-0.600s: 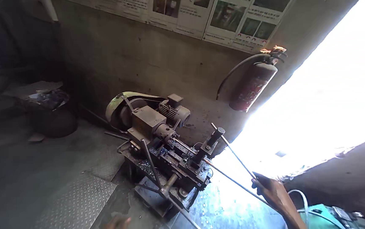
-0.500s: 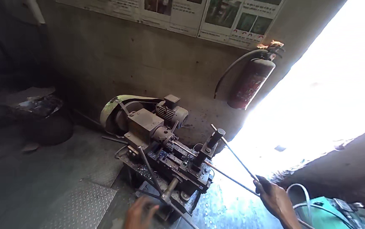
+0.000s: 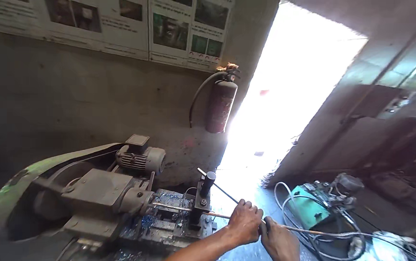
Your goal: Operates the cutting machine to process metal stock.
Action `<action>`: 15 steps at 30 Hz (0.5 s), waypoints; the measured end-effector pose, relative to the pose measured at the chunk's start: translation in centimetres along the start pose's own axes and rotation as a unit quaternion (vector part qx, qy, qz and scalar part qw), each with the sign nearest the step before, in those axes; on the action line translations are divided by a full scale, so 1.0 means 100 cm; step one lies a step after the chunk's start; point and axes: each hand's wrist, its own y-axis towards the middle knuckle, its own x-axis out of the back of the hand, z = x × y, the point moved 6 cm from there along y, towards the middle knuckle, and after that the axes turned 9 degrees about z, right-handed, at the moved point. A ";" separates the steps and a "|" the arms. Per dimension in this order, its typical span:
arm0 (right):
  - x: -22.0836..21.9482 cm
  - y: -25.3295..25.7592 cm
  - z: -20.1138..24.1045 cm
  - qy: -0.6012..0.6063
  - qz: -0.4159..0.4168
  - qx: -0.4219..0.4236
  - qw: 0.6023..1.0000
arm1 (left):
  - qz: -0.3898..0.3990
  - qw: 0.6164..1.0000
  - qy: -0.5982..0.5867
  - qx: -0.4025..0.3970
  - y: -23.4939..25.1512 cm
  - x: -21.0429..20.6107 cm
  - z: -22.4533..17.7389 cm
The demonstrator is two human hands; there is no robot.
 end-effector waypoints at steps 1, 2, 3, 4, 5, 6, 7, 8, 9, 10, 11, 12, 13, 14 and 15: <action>0.000 0.002 0.000 -0.004 0.017 -0.010 1.000 | -0.011 1.000 -0.004 -0.011 0.001 -0.001 0.003; 0.001 0.004 0.000 -0.010 0.042 -0.019 0.999 | -0.022 0.999 -0.003 -0.025 0.001 -0.001 0.005; 0.002 0.006 0.001 -0.013 0.070 -0.026 0.997 | -0.030 0.999 -0.001 -0.038 0.000 -0.001 0.008; 0.003 0.007 0.003 -0.007 0.094 -0.031 0.995 | -0.037 0.998 -0.002 -0.052 -0.001 -0.001 0.010; 0.003 0.006 0.004 -0.001 0.108 -0.035 0.993 | -0.043 0.997 -0.008 -0.065 -0.003 -0.003 0.010; 0.003 0.005 0.003 -0.003 0.118 -0.040 0.992 | -0.048 0.996 -0.013 -0.076 -0.004 -0.006 0.009; 0.005 0.004 0.002 -0.006 0.123 -0.045 0.991 | -0.051 0.995 -0.016 -0.083 -0.004 -0.006 0.009; 0.009 0.005 0.003 -0.009 0.117 -0.051 0.992 | -0.056 0.994 -0.021 -0.088 -0.005 -0.003 0.009; 0.016 0.003 0.007 -0.005 0.103 -0.059 0.993 | -0.061 0.994 -0.031 -0.089 -0.008 0.003 0.009; 0.020 -0.006 0.015 0.000 0.080 -0.069 0.994 | -0.055 0.994 -0.042 -0.082 -0.021 0.013 0.007; 0.020 -0.022 0.028 0.007 0.055 -0.089 0.994 | -0.024 0.997 -0.039 -0.060 -0.044 0.026 0.003; 0.023 -0.047 0.049 0.014 0.027 -0.111 0.993 | 0.041 0.998 -0.025 -0.030 -0.075 0.046 -0.003; 0.024 -0.074 0.075 0.017 0.013 -0.132 0.991 | 0.067 0.997 -0.019 -0.041 -0.101 0.059 -0.001; 0.012 -0.104 0.098 0.017 0.020 -0.157 0.987 | 0.083 0.994 -0.017 -0.073 -0.119 0.049 0.004; -0.006 -0.130 0.108 0.018 0.045 -0.187 0.981 | 0.082 0.990 -0.002 -0.118 -0.129 0.020 0.004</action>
